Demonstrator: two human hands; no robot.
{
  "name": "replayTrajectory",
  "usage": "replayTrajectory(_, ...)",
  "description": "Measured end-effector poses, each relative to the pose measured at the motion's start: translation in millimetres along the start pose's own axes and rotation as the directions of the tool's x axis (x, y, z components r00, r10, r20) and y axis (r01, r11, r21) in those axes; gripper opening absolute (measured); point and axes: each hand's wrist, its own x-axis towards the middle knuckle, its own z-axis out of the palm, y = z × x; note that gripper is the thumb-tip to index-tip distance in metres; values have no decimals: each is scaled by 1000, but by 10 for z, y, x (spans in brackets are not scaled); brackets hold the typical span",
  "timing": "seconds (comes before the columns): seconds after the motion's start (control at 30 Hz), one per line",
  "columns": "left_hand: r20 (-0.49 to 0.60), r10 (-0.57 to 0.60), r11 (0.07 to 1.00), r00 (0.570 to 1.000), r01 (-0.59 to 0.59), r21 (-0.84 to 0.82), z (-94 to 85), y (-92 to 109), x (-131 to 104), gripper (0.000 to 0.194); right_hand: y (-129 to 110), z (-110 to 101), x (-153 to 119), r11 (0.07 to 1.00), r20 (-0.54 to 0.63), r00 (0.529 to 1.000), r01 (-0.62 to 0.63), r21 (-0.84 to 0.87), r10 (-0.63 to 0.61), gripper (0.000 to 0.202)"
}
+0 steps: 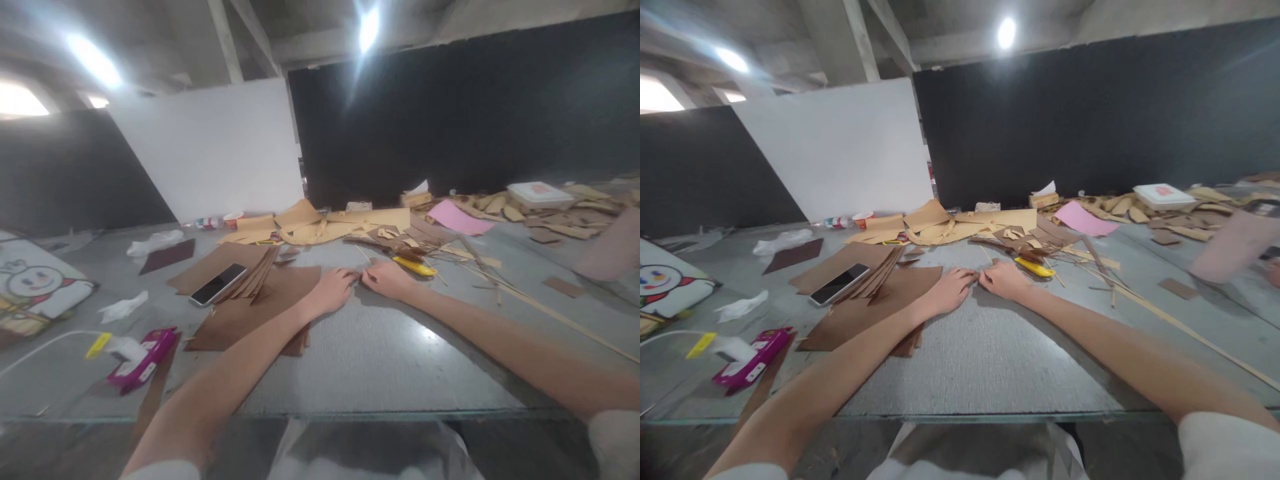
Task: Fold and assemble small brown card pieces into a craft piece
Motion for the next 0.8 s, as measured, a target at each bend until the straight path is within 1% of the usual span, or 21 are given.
replayTrajectory(0.13,-14,0,1000,1000,-1,-15,1,4,-5,49,-38,-21,7,999,44,998,-33,-33,34,52)
replayTrajectory(0.23,-18,-3,1000,1000,3,-11,5,1,-5,49,-66,-45,8,996,56,996,-62,-66,66,52)
replayTrajectory(0.37,-6,-2,1000,1000,2,3,15,-1,2,47,-83,-57,1,992,37,995,-86,-97,89,51)
replayTrajectory(0.53,22,-6,999,1000,5,33,29,2,12,46,-57,-1,-4,992,-2,996,-90,-91,90,48)
replayTrajectory(0.67,18,-3,1000,1000,3,31,23,3,11,45,-36,35,-8,991,-32,994,-103,-84,100,50)
replayTrajectory(0.8,15,3,1000,1000,-3,29,16,3,8,46,-36,22,-13,991,-39,993,-117,-70,115,52)
